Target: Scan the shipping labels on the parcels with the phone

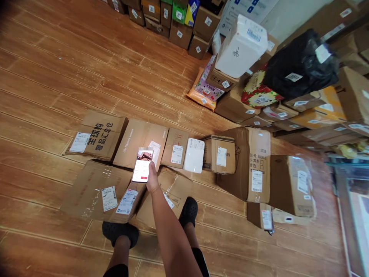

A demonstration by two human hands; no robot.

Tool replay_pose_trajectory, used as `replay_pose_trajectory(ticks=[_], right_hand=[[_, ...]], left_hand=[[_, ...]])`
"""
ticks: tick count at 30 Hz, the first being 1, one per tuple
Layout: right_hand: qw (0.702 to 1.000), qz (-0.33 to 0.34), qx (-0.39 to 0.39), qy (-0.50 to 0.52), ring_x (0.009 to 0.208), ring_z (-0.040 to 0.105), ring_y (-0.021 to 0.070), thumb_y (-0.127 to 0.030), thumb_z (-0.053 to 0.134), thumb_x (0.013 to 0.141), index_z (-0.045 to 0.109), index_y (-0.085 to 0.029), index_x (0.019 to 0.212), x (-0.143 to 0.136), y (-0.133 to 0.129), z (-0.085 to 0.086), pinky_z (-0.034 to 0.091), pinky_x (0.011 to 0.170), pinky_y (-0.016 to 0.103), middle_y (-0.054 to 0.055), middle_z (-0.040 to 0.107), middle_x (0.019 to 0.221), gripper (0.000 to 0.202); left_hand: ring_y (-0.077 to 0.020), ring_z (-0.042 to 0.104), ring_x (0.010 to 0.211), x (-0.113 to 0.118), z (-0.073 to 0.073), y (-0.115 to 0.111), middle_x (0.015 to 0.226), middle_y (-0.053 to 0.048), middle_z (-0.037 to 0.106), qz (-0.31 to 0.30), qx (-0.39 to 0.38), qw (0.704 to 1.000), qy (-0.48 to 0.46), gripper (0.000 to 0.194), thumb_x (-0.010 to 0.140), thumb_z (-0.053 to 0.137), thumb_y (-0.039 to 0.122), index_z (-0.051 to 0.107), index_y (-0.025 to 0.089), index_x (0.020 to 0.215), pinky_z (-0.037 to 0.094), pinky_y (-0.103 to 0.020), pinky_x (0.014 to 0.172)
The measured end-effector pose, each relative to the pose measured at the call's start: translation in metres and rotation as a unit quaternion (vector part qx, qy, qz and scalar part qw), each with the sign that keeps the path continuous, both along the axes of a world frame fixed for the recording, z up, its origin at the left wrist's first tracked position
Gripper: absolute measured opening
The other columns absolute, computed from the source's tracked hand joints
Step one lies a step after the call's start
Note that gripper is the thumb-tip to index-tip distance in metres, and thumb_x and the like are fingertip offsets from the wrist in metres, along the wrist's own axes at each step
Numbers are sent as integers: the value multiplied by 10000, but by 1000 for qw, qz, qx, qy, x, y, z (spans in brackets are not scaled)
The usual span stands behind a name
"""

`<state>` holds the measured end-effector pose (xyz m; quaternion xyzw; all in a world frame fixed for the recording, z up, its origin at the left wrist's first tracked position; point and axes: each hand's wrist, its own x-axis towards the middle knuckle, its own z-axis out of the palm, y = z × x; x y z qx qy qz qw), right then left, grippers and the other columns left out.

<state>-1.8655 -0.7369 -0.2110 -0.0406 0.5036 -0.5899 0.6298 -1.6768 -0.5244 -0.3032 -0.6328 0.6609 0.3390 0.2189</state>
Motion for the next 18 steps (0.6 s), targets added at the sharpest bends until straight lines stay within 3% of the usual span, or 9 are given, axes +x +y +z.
replay_pose_trajectory(ticks=[3, 5, 7, 18], right_hand=[[999, 26, -17, 16, 966, 695, 226, -393, 850, 568, 551, -262, 1069, -3, 2, 6, 570, 892, 393, 10, 727, 1047, 598], [998, 43, -25, 26, 950, 685, 210, -231, 886, 465, 524, -267, 1089, -4, 3, 10, 563, 897, 369, -9, 717, 1048, 722], [998, 54, -29, 34, 966, 672, 199, -160, 868, 440, 497, -266, 1119, -5, 4, 12, 552, 910, 355, -10, 704, 1082, 781], [996, 75, -25, 46, 1015, 646, 217, -158, 835, 498, 484, -266, 1144, -8, 5, 21, 526, 972, 417, 2, 687, 1101, 742]], left_hand=[[-373, 102, 1450, 0, -1, 0, 1486, -12, 467, 6, 6, 1000, -3, 426, 871, 411, 460, 713, 270, 1103, 283, -670, 1043], [-368, 77, 1448, 0, 0, 0, 1511, 20, 430, 8, 9, 1000, -2, 454, 888, 367, 481, 680, 303, 1165, 267, -672, 1042], [-366, 76, 1445, 0, 1, 0, 1518, 36, 416, 7, 15, 1000, -1, 471, 893, 347, 505, 657, 329, 1200, 264, -669, 1041], [-390, 253, 1412, -7, 8, -3, 1388, -51, 576, 2, 37, 999, -2, 459, 890, 384, 505, 732, 252, 1053, 298, -659, 1036]])
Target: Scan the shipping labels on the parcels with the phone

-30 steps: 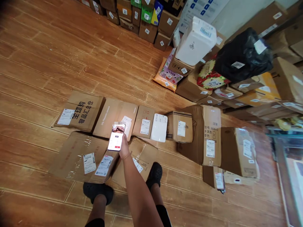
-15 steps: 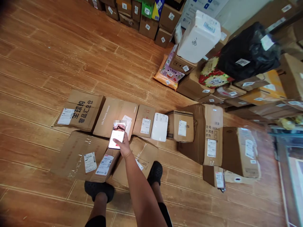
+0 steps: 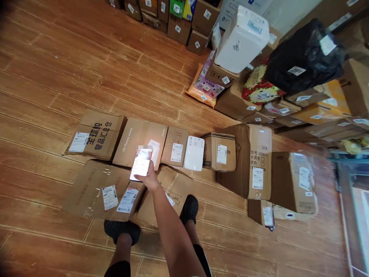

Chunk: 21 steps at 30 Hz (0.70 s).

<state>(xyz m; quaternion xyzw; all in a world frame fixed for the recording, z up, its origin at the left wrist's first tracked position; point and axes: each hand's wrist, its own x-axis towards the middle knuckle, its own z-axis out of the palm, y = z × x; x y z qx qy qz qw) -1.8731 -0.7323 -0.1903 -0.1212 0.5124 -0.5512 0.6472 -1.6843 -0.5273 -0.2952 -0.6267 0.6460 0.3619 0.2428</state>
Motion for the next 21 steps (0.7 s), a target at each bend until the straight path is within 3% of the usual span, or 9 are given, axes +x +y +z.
replay_pose_trajectory(ticks=[6, 12, 17, 21], right_hand=[[1000, 5, -1, 1, 1019, 640, 222, -173, 846, 489, 496, -261, 1139, -2, -1, 0, 527, 963, 411, 8, 678, 1107, 744], [1000, 5, -2, -3, 1045, 646, 211, -161, 824, 512, 484, -267, 1126, -3, -1, 2, 530, 954, 388, 13, 667, 1161, 710], [1000, 15, -5, -7, 1072, 648, 216, -151, 821, 505, 486, -262, 1112, -3, -2, 4, 507, 996, 395, 14, 676, 1169, 702], [1000, 18, -8, -2, 1070, 646, 230, -160, 829, 499, 485, -261, 1106, -3, -2, 6, 505, 1001, 424, 14, 685, 1146, 706]], left_hand=[[-424, 286, 1400, 2, 6, -5, 1445, -12, 521, 11, 0, 1000, 0, 458, 896, 380, 513, 675, 302, 1176, 318, -680, 1001], [-367, 236, 1455, 0, 20, -16, 1516, -43, 421, 24, -14, 1000, -2, 566, 900, 434, 553, 379, 376, 1435, 252, -699, 1109], [-338, 289, 1428, -4, 27, -19, 1497, -47, 426, 29, -18, 999, -10, 505, 919, 431, 517, 428, 351, 1396, 320, -625, 1111], [-339, 290, 1425, -6, 30, -19, 1486, -56, 435, 29, -16, 999, -13, 515, 931, 395, 521, 388, 359, 1419, 286, -649, 1119]])
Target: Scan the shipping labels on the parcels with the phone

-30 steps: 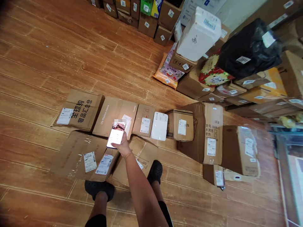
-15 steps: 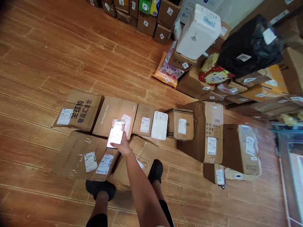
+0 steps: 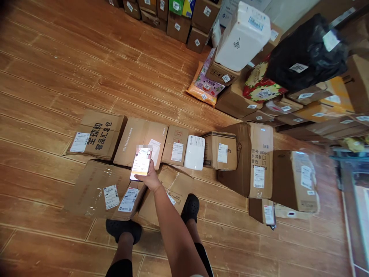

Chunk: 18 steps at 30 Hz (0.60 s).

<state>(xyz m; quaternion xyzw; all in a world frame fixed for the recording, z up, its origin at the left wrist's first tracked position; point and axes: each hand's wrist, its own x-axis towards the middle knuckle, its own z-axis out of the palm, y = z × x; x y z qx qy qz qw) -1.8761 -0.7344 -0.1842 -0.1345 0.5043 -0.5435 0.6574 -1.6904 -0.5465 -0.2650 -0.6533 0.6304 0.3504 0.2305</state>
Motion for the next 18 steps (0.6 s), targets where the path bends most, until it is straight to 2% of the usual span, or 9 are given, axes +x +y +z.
replay_pose_trajectory(ticks=[4, 9, 11, 18], right_hand=[[1000, 1, -4, 8, 1050, 646, 231, -174, 836, 507, 500, -258, 1079, 0, -1, 1, 521, 974, 424, 8, 692, 1110, 669], [1000, -1, -11, 8, 1040, 647, 231, -168, 849, 476, 489, -253, 1080, -1, -2, 0, 513, 971, 412, 8, 683, 1111, 709], [1000, -1, -11, 4, 1037, 649, 232, -163, 843, 480, 483, -252, 1077, -1, -3, 0, 513, 972, 414, 10, 682, 1102, 703], [1000, -6, -12, -5, 1059, 649, 221, -154, 830, 501, 472, -260, 1082, -3, -2, 3, 499, 1009, 412, 8, 676, 1129, 690]], left_hand=[[-348, 283, 1429, 0, 1, -2, 1500, -58, 416, -3, 1, 1000, 0, 576, 922, 372, 565, 309, 373, 1461, 263, -661, 1129], [-324, 340, 1396, 0, 3, -5, 1466, -62, 454, -5, 0, 1000, 0, 486, 919, 441, 507, 443, 343, 1376, 353, -606, 1094], [-319, 350, 1391, -1, 4, -6, 1458, -66, 462, -5, -2, 1000, 1, 479, 928, 420, 505, 447, 334, 1374, 355, -604, 1092], [-353, 299, 1423, -2, 6, -6, 1486, -64, 438, -3, -14, 1000, 6, 609, 918, 329, 604, 266, 380, 1480, 250, -669, 1131]])
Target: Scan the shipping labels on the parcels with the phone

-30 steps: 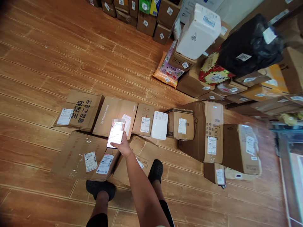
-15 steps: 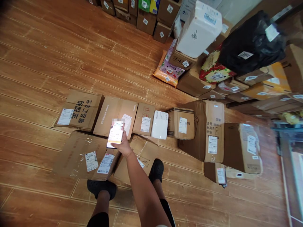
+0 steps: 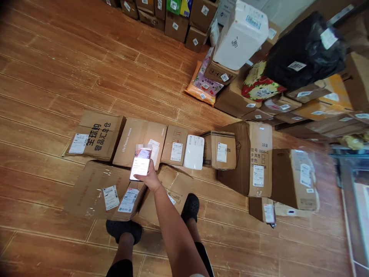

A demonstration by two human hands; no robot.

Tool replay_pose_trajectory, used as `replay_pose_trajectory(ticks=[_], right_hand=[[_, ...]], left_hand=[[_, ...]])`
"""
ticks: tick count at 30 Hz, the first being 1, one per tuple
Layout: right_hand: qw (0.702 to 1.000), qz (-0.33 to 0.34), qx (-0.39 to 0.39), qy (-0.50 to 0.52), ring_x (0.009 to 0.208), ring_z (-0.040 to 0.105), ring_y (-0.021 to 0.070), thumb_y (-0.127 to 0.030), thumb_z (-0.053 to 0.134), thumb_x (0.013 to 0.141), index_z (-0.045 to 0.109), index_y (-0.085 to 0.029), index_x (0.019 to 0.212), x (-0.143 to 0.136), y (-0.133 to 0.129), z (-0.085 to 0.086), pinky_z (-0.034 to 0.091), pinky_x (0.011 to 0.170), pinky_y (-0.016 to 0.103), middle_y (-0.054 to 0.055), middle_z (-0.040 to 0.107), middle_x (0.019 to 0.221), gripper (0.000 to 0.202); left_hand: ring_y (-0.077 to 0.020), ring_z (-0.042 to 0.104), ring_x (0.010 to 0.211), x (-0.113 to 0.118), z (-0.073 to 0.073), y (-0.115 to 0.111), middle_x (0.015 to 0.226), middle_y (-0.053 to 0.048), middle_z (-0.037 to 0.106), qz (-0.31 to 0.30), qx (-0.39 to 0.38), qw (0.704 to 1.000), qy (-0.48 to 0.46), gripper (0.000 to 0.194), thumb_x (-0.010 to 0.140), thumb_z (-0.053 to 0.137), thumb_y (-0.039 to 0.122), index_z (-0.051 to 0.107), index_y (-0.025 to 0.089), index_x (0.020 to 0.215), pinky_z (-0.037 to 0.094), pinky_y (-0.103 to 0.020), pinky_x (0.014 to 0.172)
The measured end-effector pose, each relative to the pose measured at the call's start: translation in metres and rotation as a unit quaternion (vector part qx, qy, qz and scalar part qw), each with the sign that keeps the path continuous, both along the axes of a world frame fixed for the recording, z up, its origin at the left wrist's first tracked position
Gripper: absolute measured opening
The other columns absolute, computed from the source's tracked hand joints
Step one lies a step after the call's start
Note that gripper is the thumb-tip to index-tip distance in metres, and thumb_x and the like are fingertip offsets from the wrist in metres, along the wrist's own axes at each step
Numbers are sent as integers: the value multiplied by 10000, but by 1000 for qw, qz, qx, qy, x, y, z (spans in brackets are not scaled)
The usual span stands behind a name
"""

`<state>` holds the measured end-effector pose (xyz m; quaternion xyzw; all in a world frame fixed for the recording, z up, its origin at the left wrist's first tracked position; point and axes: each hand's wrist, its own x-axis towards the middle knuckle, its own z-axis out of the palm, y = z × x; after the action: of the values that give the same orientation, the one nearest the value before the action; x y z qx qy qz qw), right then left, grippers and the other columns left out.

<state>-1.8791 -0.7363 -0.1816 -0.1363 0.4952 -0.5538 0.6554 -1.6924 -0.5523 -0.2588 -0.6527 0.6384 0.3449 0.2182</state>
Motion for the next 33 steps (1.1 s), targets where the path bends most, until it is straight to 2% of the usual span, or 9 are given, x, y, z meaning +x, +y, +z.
replay_pose_trajectory(ticks=[2, 7, 11, 14, 19, 23, 27, 33], right_hand=[[1000, -1, 0, 1, 1043, 653, 226, -148, 830, 496, 477, -262, 1077, -1, 0, 0, 506, 1000, 423, 8, 676, 1124, 689], [1000, -3, -4, -9, 1075, 643, 228, -148, 827, 502, 487, -266, 1133, -2, -2, 5, 495, 1017, 426, 15, 672, 1156, 726], [1000, 0, -5, -31, 1096, 638, 234, -156, 822, 502, 493, -272, 1158, -2, -1, 12, 478, 1033, 432, 9, 689, 1134, 744], [998, 2, 0, -58, 1092, 644, 245, -162, 781, 535, 505, -279, 1168, -3, 5, 24, 487, 1021, 443, 0, 702, 1126, 701], [994, 13, 6, -107, 1054, 675, 270, -120, 692, 545, 503, -292, 1199, -4, 21, 52, 532, 957, 451, -6, 709, 1147, 702], [994, 17, 6, -112, 1064, 673, 261, -113, 719, 533, 456, -304, 1258, -3, 32, 69, 529, 956, 423, -5, 697, 1186, 794], [994, 29, 9, -105, 1059, 669, 232, -95, 732, 546, 405, -309, 1301, 0, 38, 71, 514, 964, 388, -4, 690, 1208, 850], [994, 43, 10, -102, 1149, 624, 225, -85, 714, 553, 375, -303, 1318, 11, 43, 64, 475, 1009, 373, -1, 667, 1237, 865]], left_hand=[[-351, 285, 1430, 1, -2, 1, 1497, -63, 427, 1, 0, 1000, 0, 601, 917, 343, 596, 284, 377, 1474, 251, -669, 1130], [-329, 305, 1422, 5, -9, 7, 1481, -46, 448, 4, -1, 1000, 2, 479, 940, 381, 508, 455, 331, 1379, 305, -621, 1122], [-338, 306, 1427, 8, -19, 14, 1473, -54, 469, 5, -3, 1000, 9, 477, 928, 422, 502, 475, 331, 1370, 288, -655, 1119], [-370, 269, 1441, 10, -29, 20, 1498, -27, 453, 5, -7, 1000, 17, 447, 919, 422, 497, 525, 370, 1336, 286, -686, 1075], [-416, 196, 1429, 15, -45, 28, 1533, -29, 402, 3, -3, 999, 36, 450, 915, 392, 460, 609, 290, 1271, 301, -683, 999], [-418, 193, 1427, 19, -49, 29, 1513, -35, 433, 16, 16, 999, 43, 430, 899, 418, 438, 656, 259, 1210, 336, -651, 974], [-423, 216, 1419, 19, -48, 25, 1436, -71, 525, 34, 35, 998, 43, 381, 855, 503, 388, 703, 203, 1121, 381, -588, 961], [-408, 350, 1369, 17, -44, 22, 1308, -69, 629, 72, 50, 995, 36, 305, 837, 482, 262, 753, 168, 943, 424, -536, 903]])
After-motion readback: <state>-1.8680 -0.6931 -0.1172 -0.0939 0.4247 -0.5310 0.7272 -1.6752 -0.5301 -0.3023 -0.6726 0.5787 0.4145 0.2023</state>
